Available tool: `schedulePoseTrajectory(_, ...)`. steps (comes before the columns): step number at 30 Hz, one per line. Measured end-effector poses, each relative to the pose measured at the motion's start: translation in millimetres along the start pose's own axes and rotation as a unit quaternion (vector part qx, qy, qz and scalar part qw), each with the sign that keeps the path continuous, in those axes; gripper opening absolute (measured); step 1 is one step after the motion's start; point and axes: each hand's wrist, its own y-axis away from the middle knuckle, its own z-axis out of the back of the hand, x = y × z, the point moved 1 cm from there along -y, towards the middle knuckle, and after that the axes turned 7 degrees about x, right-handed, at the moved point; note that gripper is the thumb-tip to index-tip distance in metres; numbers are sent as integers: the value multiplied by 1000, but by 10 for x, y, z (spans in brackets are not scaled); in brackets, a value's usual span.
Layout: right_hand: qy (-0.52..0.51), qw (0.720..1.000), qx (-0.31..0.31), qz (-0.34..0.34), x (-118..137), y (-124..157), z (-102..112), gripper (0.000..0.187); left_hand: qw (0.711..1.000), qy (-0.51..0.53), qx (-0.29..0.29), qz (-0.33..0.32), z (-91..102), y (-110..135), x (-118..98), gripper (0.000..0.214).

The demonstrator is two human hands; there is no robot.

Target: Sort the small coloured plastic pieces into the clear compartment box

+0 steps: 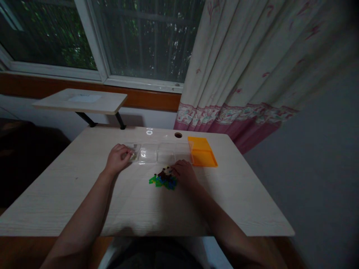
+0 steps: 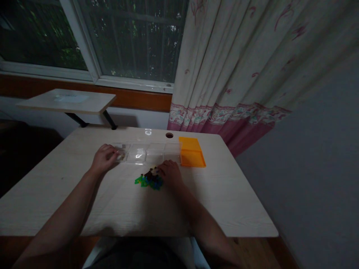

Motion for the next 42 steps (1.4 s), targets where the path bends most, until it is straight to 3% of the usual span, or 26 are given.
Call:
schedulePoseTrajectory(6,-6,1000,9,20,19,5,-11,19,996,59,32,-65,-155,-44,-494,17)
schedulePoseTrajectory(9,3,999,19,39,92,10,-40,17,988,77,74,-113,-216,-44,-741,18)
schedulePoseTrajectory(13,26,999,23,35,170,10,-67,16,978,94,114,-150,-251,-39,-916,21)
schedulePoseTrajectory(17,13,999,15,26,197,2,-61,14,975,99,124,-153,-255,-38,-938,22)
schedulePoseTrajectory(20,-89,996,-18,3,216,-17,-43,15,975,115,122,-147,-257,-32,-959,20)
schedulePoseTrajectory(24,-292,954,-56,-37,272,-41,-26,18,970,133,142,-145,-288,-17,-1051,23)
schedulePoseTrajectory(27,-365,929,-49,-45,315,-45,-30,21,969,136,146,-149,-322,-4,-1108,31)
schedulePoseTrajectory(33,-414,908,-29,-55,346,-41,-66,29,969,128,128,-168,-372,22,-1095,22)
schedulePoseTrajectory(42,-382,923,-36,-23,385,-31,-59,28,971,60,94,-212,-430,67,-1003,25)
